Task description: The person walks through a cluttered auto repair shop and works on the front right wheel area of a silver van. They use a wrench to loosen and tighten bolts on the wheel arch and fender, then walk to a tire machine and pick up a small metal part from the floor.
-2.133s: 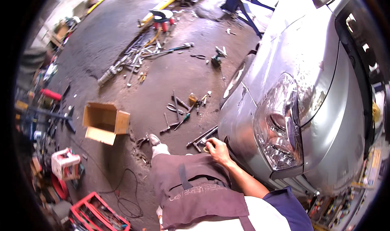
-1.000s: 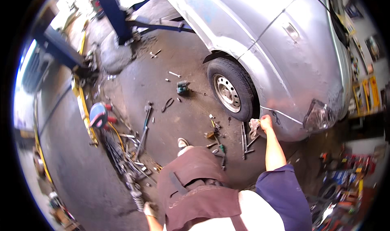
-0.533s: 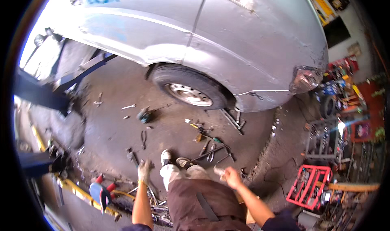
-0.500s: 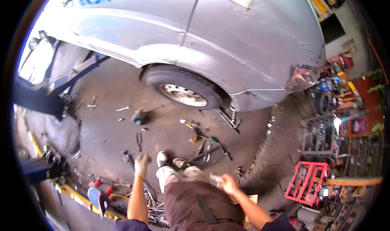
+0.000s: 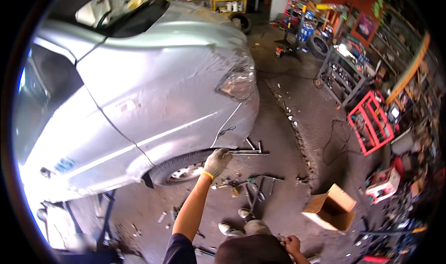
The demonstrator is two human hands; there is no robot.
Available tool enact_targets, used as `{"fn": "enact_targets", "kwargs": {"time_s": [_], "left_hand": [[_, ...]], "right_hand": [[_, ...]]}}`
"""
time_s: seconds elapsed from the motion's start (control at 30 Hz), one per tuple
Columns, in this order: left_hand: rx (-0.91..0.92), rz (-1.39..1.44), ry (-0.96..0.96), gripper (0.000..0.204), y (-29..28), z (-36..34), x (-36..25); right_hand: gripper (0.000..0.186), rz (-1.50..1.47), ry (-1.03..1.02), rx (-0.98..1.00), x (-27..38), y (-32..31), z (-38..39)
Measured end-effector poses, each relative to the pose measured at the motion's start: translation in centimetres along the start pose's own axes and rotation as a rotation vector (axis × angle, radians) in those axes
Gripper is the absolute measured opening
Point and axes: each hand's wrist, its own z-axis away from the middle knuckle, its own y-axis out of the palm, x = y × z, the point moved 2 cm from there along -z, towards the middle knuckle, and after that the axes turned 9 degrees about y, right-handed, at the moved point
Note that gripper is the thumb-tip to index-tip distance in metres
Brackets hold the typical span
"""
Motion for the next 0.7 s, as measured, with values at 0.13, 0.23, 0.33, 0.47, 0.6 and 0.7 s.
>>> {"fn": "enact_targets", "kwargs": {"time_s": [0.13, 0.23, 0.33, 0.47, 0.6, 0.7], "left_hand": [[0.147, -0.21, 0.094, 0.034, -4.7, -9.5, -2.6], [-0.068, 0.379, -0.106, 0.033, -10.5, -14.8, -6.3], [-0.051, 0.55, -0.087, 0.031, -12.5, -16.9, -12.5], [-0.076, 0.639, -0.06, 0.032, -15.9, -19.1, -18.7], [-0.167, 0.458, 0.199, 0.038, -21.9, -22.9, -23.3], [-0.398, 0.251, 0.297, 0.038, -22.1, -23.5, -27.9]], "right_hand": [[0.024, -0.092, 0.037, -0.165, -1.5, 1.8, 2.3], [0.021, -0.161, 0.079, -0.24, -2.8, 3.5, 2.5], [0.033, -0.05, 0.129, -0.204, -7.7, 6.9, -0.6], [0.051, -0.092, 0.329, -0.074, -3.4, 4.5, -2.5], [0.029, -0.208, 0.096, -0.252, -3.4, 7.3, -6.9], [0.018, -0.303, 0.075, -0.255, -0.7, 6.8, -8.8]]}}
